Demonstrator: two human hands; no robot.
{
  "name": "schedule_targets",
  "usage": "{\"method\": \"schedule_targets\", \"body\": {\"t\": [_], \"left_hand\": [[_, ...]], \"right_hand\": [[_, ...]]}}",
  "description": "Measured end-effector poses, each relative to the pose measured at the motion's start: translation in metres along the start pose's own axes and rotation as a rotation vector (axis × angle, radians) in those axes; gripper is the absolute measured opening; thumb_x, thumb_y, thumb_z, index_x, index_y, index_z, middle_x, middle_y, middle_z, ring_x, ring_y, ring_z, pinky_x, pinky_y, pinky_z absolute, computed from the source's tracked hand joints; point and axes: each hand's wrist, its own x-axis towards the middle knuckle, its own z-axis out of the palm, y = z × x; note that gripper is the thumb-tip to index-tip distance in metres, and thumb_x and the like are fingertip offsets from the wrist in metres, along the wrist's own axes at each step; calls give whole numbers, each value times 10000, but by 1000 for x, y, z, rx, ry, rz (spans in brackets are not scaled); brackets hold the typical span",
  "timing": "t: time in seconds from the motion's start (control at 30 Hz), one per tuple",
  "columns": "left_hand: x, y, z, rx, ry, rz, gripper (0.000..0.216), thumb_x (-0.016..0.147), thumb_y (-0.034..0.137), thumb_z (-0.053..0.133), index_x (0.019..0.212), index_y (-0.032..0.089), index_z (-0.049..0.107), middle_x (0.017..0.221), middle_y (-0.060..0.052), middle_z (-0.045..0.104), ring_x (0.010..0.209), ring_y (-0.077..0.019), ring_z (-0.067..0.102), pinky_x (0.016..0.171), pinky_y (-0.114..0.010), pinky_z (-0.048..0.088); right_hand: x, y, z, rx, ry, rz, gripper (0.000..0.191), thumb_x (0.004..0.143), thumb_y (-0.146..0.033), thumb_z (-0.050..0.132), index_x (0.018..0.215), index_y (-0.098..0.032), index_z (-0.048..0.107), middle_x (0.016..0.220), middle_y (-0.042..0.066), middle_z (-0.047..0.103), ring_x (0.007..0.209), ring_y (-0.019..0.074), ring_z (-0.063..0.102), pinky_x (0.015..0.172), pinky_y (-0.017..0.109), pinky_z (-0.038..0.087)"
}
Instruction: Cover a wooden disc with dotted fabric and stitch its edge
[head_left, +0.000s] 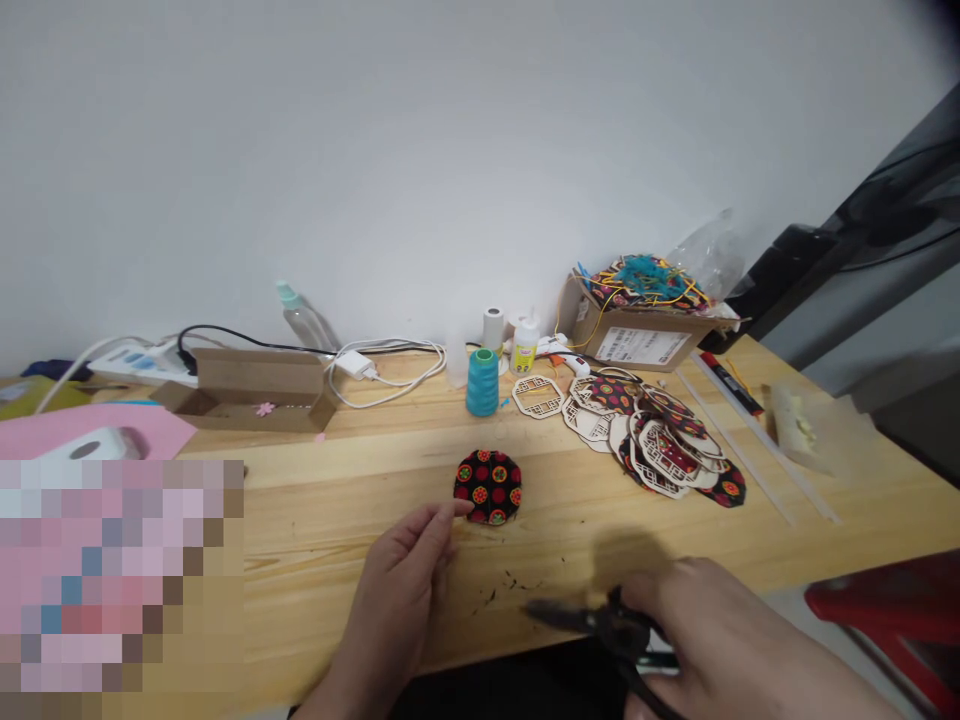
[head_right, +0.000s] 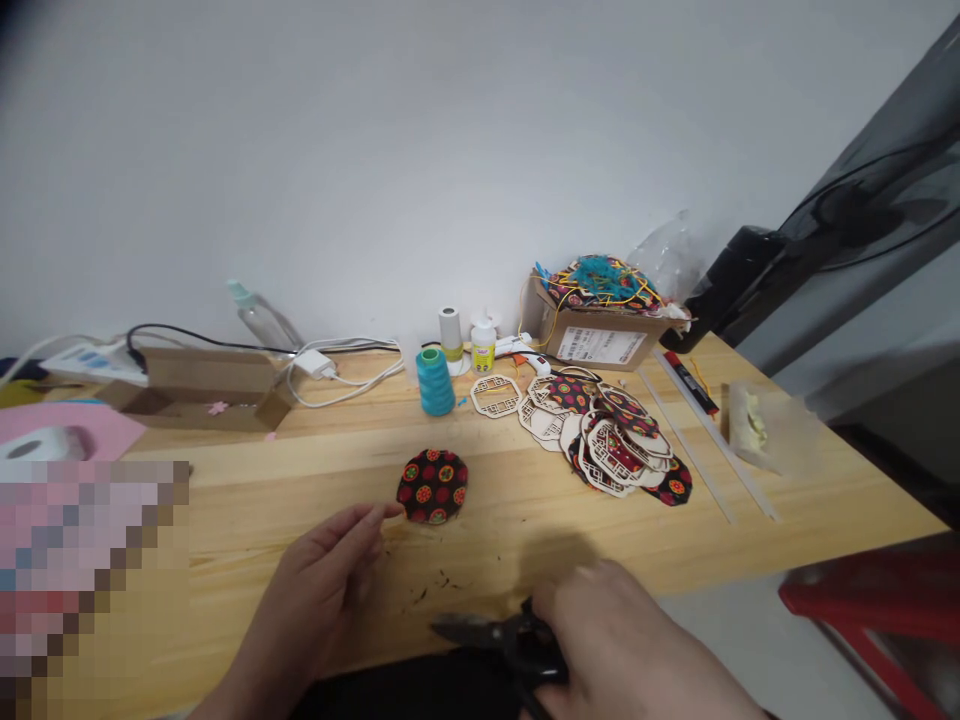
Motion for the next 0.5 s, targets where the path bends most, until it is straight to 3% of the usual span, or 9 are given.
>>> {"method": "schedule_targets", "body": {"t": [0.13,0.3,0.4,0.5], "left_hand": [[-1,4,2,-169,-29,-80,416,743,507,592,884,128,686,497,76,362,426,-51,200,390,-175,140],[-1,8,3,-280,-85,-152,573,751,606,490,871,84,694,505,57,356,445,-57,170,397,-179,116],[-2,9,4,-298,-109,-168,626,754,640,449,896,83,696,510,50,356,451,-62,167,405,-183,108],[-6,6,6,-276,-132,-140,648,754,657,432,950,95,691,520,44,372,452,-66,176,415,-195,114]], "right_hand": [[3,34,1,-179,84,116,113,688,-302,640,700,-196,604,669,27,646,603,201,594,517,265,355],[13,66,3,-246,208,137,132,737,-195,522,836,-165,604,829,82,638,724,220,618,643,321,462],[18,64,2,-238,266,148,214,740,-215,525,913,-135,623,907,131,625,812,266,609,720,390,481],[27,39,5,-145,445,98,239,783,-240,511,953,-136,643,931,146,625,863,287,584,770,434,462]]}}
